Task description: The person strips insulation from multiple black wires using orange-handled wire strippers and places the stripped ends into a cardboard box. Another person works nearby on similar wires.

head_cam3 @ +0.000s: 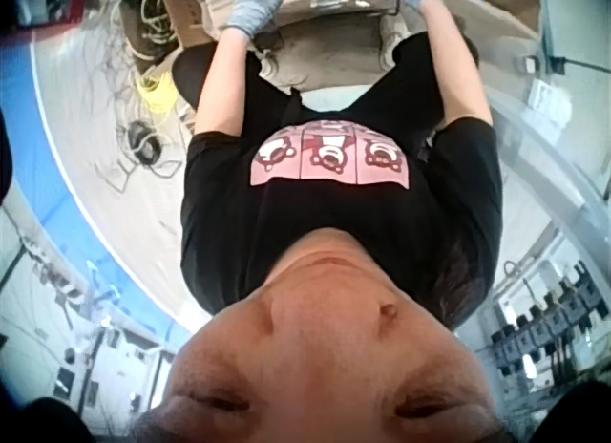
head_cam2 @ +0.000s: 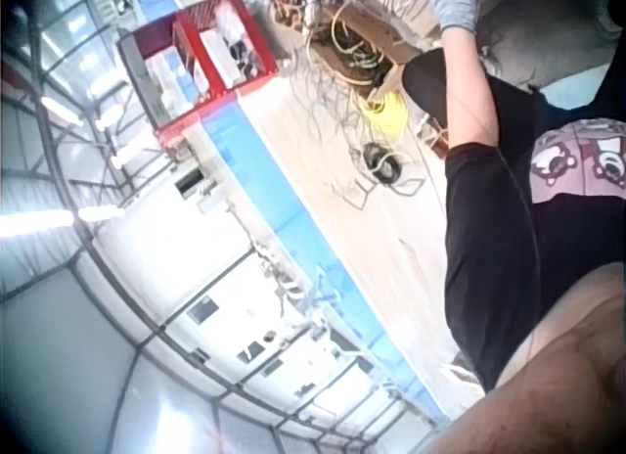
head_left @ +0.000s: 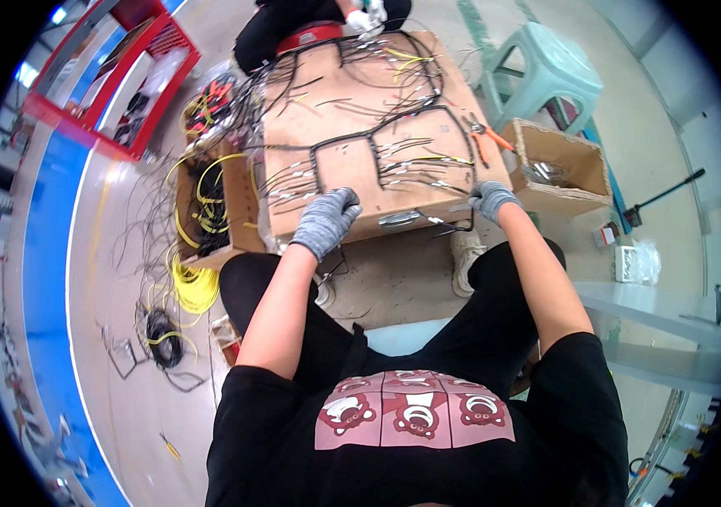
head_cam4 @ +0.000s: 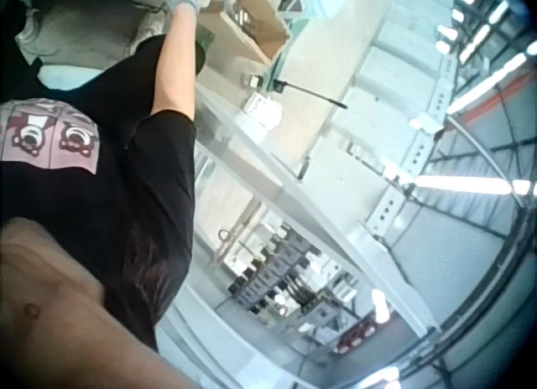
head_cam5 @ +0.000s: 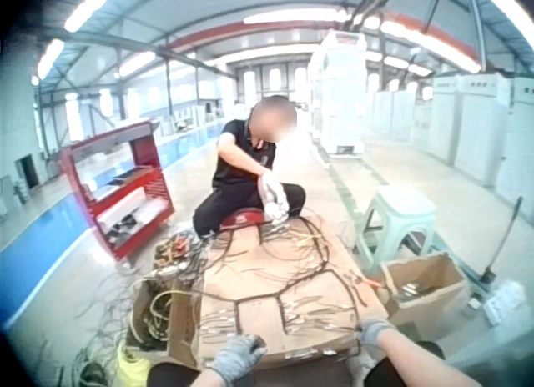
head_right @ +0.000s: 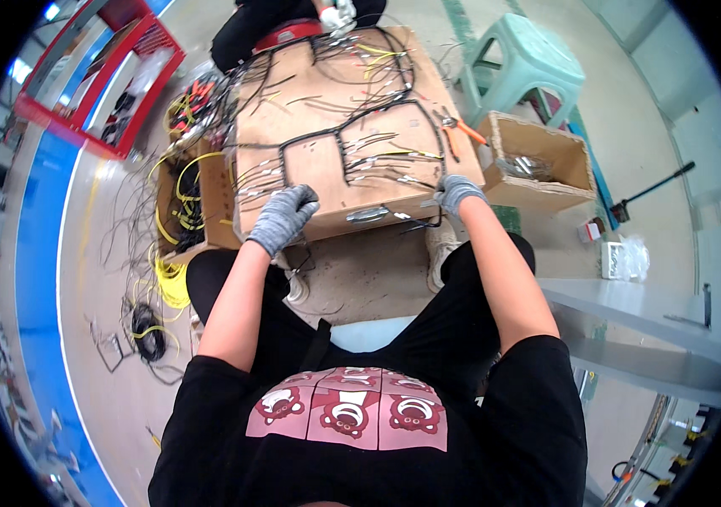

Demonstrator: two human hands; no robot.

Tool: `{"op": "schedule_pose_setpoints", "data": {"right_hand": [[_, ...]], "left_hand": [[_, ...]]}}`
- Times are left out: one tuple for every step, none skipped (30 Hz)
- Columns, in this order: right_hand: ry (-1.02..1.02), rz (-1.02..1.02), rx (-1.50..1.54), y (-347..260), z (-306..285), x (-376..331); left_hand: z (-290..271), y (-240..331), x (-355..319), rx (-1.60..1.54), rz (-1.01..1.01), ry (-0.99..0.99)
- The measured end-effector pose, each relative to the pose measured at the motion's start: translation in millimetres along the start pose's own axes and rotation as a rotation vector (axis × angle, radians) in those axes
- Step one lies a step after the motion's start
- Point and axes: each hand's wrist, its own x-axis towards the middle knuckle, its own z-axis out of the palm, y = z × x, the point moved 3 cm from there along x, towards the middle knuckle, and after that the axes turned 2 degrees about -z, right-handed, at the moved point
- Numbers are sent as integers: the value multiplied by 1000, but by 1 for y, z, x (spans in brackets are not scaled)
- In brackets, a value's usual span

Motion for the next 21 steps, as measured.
{"op": "schedule_pose_setpoints", "data": {"right_hand": [[-1,-35,12,-8,-1,-6],[-4,-70,24,-15,0,-10],[-46,-50,13,-6,6,-5],[-62,-69,36,-8,6,-6],[-37,-83,72,-8,5,-9],[-9,-96,106,-11,1,-13],[-9,-125,136,-8,-1,-11],[-8,-157,167,-5,-2,-7],[3,-137,204,-3,-2,-3],[32,-173,205,-3,-3,1],[17,-185,229,-20,-6,1],[5,-185,246,-31,-12,-3],[36,-186,222,-24,-14,-5],[66,-187,198,-17,-16,-8],[96,-206,181,-17,-19,-10],[86,-212,195,-24,-21,-15],[75,-218,210,-30,-21,-23],[72,-221,219,-33,-23,-28],[71,-232,196,-27,-19,-25],[83,-247,237,-22,-17,-22],[95,-247,273,-15,-15,-22]], "left_hand": [[5,-9,-8,23,-40,-17],[10,-18,-18,44,-80,-35],[13,-17,-25,46,-123,-22],[15,-21,-37,-51,-214,42],[22,-27,-50,-147,-303,107],[29,-33,-63,-244,-387,180],[43,-41,-76,-682,-519,223],[67,-58,-92,-1168,-602,249],[94,-69,-107,-1418,-670,263],[125,-78,-125,-1667,-731,281],[171,-114,-162,-1554,-908,288],[206,-137,-187,-1445,-1081,281],[207,-109,-173,-1509,-1114,293],[206,-83,-158,-1572,-1148,306],[196,-63,-148,-1625,-1181,338],[194,-72,-144,-1639,-1183,425],[192,-86,-140,-1651,-1182,513],[192,-103,-136,-1668,-1172,596],[189,-109,-131,-1811,-995,570],[188,-114,-130,-1827,-926,684],[185,-103,-122,-1849,-858,781]]}}
